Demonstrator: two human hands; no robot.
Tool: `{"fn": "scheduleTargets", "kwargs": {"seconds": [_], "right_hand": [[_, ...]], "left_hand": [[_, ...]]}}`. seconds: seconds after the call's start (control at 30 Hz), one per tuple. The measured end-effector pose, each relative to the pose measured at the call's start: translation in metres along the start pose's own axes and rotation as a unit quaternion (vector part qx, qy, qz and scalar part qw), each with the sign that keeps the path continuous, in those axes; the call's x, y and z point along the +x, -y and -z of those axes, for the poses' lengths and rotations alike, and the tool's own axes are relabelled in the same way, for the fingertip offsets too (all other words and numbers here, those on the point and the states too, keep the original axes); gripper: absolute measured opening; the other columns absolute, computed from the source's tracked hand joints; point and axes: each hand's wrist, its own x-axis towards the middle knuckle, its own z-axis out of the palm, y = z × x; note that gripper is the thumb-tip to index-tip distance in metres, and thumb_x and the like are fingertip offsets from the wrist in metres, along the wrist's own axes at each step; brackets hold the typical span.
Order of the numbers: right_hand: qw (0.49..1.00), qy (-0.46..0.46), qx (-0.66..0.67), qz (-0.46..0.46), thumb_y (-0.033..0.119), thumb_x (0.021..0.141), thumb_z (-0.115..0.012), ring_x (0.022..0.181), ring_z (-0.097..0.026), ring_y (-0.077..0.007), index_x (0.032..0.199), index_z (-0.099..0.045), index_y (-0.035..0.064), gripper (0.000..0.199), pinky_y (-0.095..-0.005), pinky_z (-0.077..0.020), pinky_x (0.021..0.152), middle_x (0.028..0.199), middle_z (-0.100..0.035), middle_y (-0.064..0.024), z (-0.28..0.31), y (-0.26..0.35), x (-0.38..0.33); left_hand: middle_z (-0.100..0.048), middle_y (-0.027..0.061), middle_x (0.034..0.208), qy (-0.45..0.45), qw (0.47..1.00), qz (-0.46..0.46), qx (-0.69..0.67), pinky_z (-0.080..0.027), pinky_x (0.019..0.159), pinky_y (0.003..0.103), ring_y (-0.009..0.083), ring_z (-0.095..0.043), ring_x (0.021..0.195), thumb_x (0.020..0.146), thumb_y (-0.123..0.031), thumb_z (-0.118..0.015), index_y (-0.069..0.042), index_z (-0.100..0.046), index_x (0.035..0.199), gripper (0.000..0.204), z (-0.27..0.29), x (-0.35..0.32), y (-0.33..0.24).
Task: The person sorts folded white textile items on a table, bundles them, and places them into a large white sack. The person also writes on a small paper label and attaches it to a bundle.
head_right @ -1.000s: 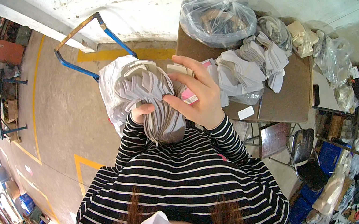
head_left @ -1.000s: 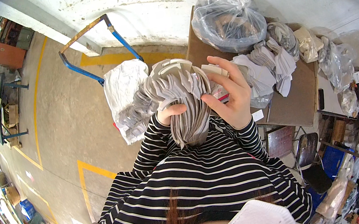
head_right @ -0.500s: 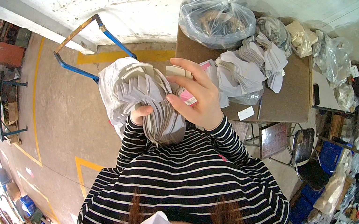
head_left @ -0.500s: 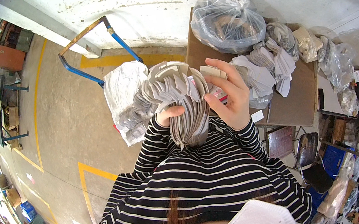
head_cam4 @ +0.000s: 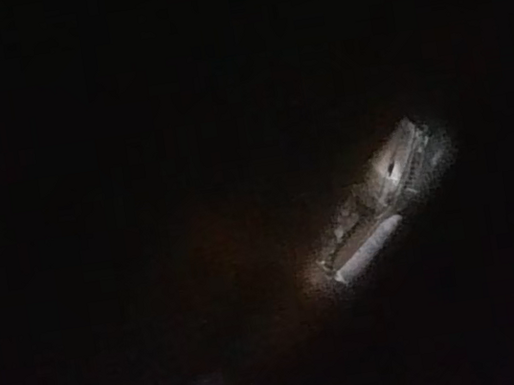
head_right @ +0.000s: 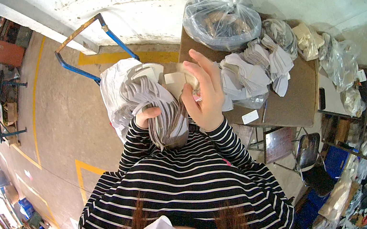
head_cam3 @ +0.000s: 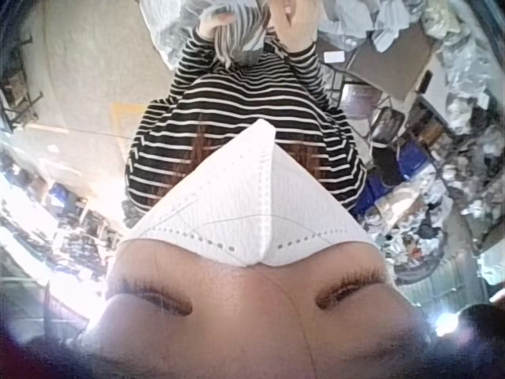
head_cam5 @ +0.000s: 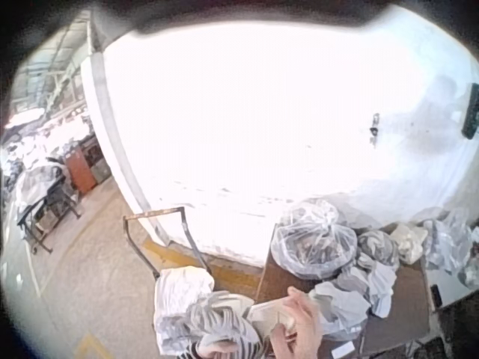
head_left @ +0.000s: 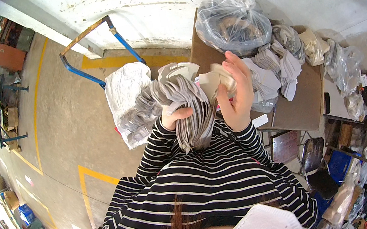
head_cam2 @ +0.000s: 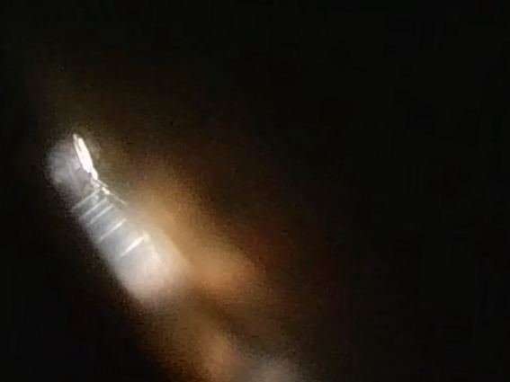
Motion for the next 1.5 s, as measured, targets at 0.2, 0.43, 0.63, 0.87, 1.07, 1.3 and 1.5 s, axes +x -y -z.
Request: {"fn": "scheduleTargets", "kwargs": {"seconds": [0.2,0.43,0.63,0.87,1.07,1.3,1.5], "right_hand": [[0.993,0.014,-0.074,0.091,-0.009,0.066,-0.059,0.112,-0.053,-0.0306,0.093,-0.068,0.0082,0.033,-0.0482,-0.0353,0.103,0.110,-0.064,-0.0070,-0.003,-0.006,-0.005],[0.995,0.056,-0.040,0.066,0.016,0.073,-0.068,0.096,-0.057,-0.0254,0.092,-0.069,0.0079,0.021,-0.0515,-0.0273,0.107,0.088,-0.063,-0.0041,0.008,-0.008,0.000],[0.994,0.052,-0.071,0.065,0.035,0.072,-0.074,0.095,-0.057,-0.0243,0.093,-0.069,0.0074,0.035,-0.0506,-0.0210,0.110,0.087,-0.062,-0.0038,0.009,0.003,0.005],[0.996,0.041,-0.063,0.050,0.028,0.071,-0.076,0.095,-0.057,-0.0236,0.089,-0.069,0.0060,0.029,-0.0501,-0.0213,0.110,0.088,-0.061,-0.0031,0.004,-0.002,0.002],[0.997,0.036,-0.060,0.037,0.025,0.073,-0.073,0.095,-0.057,-0.0236,0.089,-0.069,0.0062,0.025,-0.0515,-0.0199,0.110,0.088,-0.061,-0.0024,0.003,-0.001,0.002],[0.989,0.030,-0.144,0.012,0.029,0.071,-0.075,0.101,-0.054,-0.0232,0.094,-0.068,0.0065,0.033,-0.0546,-0.0161,0.110,0.098,-0.061,-0.0017,-0.004,0.016,0.005],[0.990,0.021,-0.140,0.010,0.024,0.073,-0.071,0.102,-0.054,-0.0237,0.094,-0.067,0.0058,0.029,-0.0549,-0.0179,0.110,0.106,-0.060,-0.0030,-0.008,0.015,0.004]], "left_hand": [[-0.062,0.0122,0.116,-0.020,0.999,0.027,0.027,-0.048,0.095,0.037,0.0248,-0.060,0.105,0.069,-0.016,-0.069,0.000,-0.049,0.129,0.065,0.002,0.002,0.006],[-0.063,0.0091,0.111,-0.021,0.999,0.021,-0.017,-0.044,0.095,0.033,0.0196,-0.059,0.103,0.069,-0.012,-0.071,0.001,-0.055,0.122,0.057,0.000,0.005,0.006],[-0.062,0.0100,0.112,0.005,1.000,-0.010,0.014,-0.044,0.095,0.033,0.0201,-0.059,0.104,0.071,-0.012,-0.071,0.001,-0.055,0.121,0.055,0.000,0.009,0.003],[-0.062,0.0093,0.112,-0.007,0.999,-0.001,0.031,-0.044,0.094,0.033,0.0205,-0.058,0.104,0.070,-0.015,-0.072,0.000,-0.054,0.122,0.056,-0.004,0.006,-0.003],[-0.061,0.0094,0.114,-0.011,0.999,0.004,0.030,-0.044,0.096,0.034,0.0211,-0.057,0.106,0.070,-0.016,-0.071,-0.001,-0.052,0.124,0.059,-0.006,0.005,-0.004],[-0.058,0.0104,0.122,-0.030,0.996,0.008,0.088,-0.042,0.100,0.035,0.0218,-0.055,0.112,0.071,-0.011,-0.067,-0.001,-0.049,0.130,0.063,0.002,0.006,0.002],[-0.059,0.0105,0.119,-0.019,0.996,-0.021,0.087,-0.042,0.099,0.035,0.0219,-0.056,0.110,0.069,-0.014,-0.069,0.000,-0.050,0.127,0.062,-0.008,0.008,-0.003]]}}
